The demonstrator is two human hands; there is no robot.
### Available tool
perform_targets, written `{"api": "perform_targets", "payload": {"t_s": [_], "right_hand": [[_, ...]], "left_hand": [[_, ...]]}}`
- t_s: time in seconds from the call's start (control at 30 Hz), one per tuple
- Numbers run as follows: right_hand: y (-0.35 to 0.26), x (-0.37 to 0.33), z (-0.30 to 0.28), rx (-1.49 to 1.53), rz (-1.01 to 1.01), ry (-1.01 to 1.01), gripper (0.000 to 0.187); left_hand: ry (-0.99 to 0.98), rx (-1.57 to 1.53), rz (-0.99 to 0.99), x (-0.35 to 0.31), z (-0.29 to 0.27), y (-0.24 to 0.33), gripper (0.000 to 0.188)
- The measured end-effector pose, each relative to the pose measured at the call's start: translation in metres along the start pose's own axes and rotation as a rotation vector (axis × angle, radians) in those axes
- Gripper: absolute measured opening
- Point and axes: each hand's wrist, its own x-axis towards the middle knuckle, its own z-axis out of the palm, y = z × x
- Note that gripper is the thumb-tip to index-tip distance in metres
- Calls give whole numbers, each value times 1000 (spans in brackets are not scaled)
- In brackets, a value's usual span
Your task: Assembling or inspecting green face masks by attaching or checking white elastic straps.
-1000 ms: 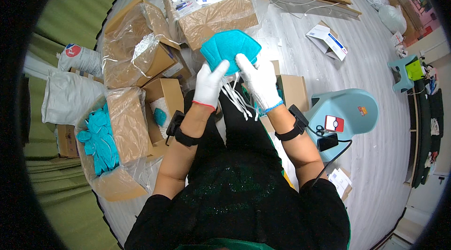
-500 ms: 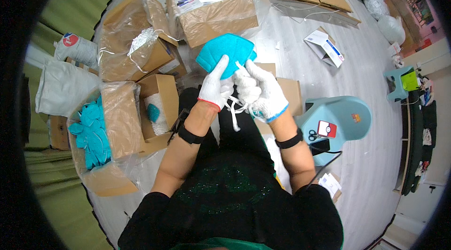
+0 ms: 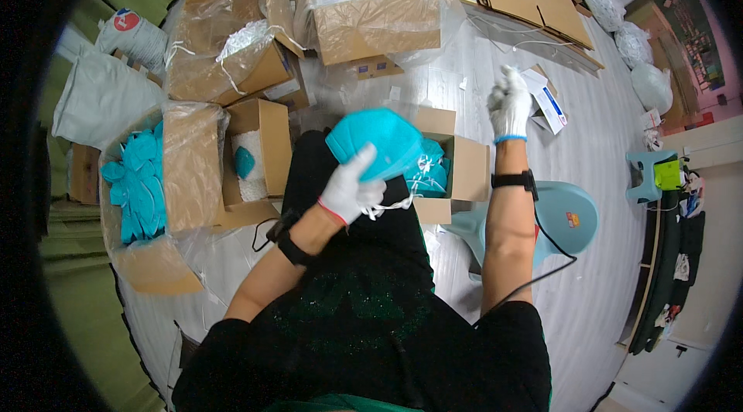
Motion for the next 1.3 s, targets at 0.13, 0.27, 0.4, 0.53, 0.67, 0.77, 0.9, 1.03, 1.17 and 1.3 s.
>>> {"api": "perform_targets", "payload": {"t_s": [0.13,0.27,0.4,0.53,0.67,0.77,0.9,1.03,1.17,1.3], "right_hand": [[24,-113,74,63,378,-510,43],[57,-169,117,255,525,-376,38],[59,-152,115,98,317,-478,27],[49,-140,119,-360,234,-470,27],[76,-137,128,-347,138,-511,30],[76,-161,143,49,330,-541,33],[90,-176,124,200,956,-863,29],[98,-144,143,598,1003,-335,20],[138,-72,130,656,800,77,17],[202,-15,73,622,628,194,11]], "left_hand": [[-194,-195,-85,0,28,26,54],[-347,-361,-202,13,20,9,56],[-41,15,8,3,-23,14,70],[310,277,427,-11,-38,40,69],[518,273,625,19,-40,54,42],[718,174,802,30,-35,60,27],[1033,483,1106,43,-53,83,22],[837,993,1126,54,-52,60,13],[645,1165,996,67,-33,24,13],[599,1229,841,38,-43,-1,13]]}}
